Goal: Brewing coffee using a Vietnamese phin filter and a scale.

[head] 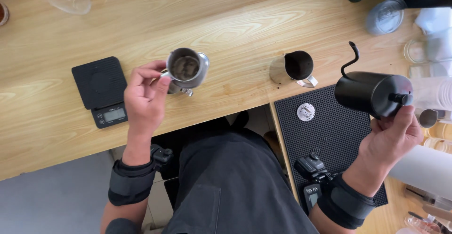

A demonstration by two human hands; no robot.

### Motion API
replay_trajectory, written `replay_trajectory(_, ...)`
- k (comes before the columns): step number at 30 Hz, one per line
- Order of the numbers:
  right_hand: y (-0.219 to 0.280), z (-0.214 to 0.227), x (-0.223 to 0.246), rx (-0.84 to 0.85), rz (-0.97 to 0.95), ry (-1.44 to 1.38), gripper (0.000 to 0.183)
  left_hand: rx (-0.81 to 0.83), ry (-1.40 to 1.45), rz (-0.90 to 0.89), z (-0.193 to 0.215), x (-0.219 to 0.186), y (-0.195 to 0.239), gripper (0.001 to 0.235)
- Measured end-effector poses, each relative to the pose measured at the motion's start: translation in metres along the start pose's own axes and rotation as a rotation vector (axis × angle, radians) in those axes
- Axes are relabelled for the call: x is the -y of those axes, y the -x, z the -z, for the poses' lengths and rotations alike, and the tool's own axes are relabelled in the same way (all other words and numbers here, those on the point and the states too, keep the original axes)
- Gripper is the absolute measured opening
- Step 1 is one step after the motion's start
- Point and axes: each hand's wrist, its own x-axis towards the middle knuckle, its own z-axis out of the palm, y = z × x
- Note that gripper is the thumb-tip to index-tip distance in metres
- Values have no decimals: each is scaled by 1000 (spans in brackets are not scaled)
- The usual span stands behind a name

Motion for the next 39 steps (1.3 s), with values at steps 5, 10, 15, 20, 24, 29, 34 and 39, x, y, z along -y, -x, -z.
replay_trajectory(5,11,-15,1,16,-2,43,46,-93,-9,13,39,25,14,18)
replay_trajectory(10,12,-17,-4,25,6,17,47,-100,-19,18,53,39,20,19)
replay_trajectory(15,15,-24,2,35,71,20,51,-81,36,88,58,51,23,17)
replay_trajectory(20,23,-30,7,21,77,34,51,-67,25,125,62,57,24,16)
replay_trajectory(24,26,-25,2,-36,73,58,50,-22,67,121,66,64,25,17)
replay_trajectory(29,28,-29,7,-74,65,50,49,2,71,138,71,71,27,16)
replay_trajectory(34,24,0,-12,-219,69,67,44,14,16,149,74,68,31,19)
replay_trajectory(39,41,16,-27,-396,-66,-19,39,-32,-120,-7,76,46,31,19)
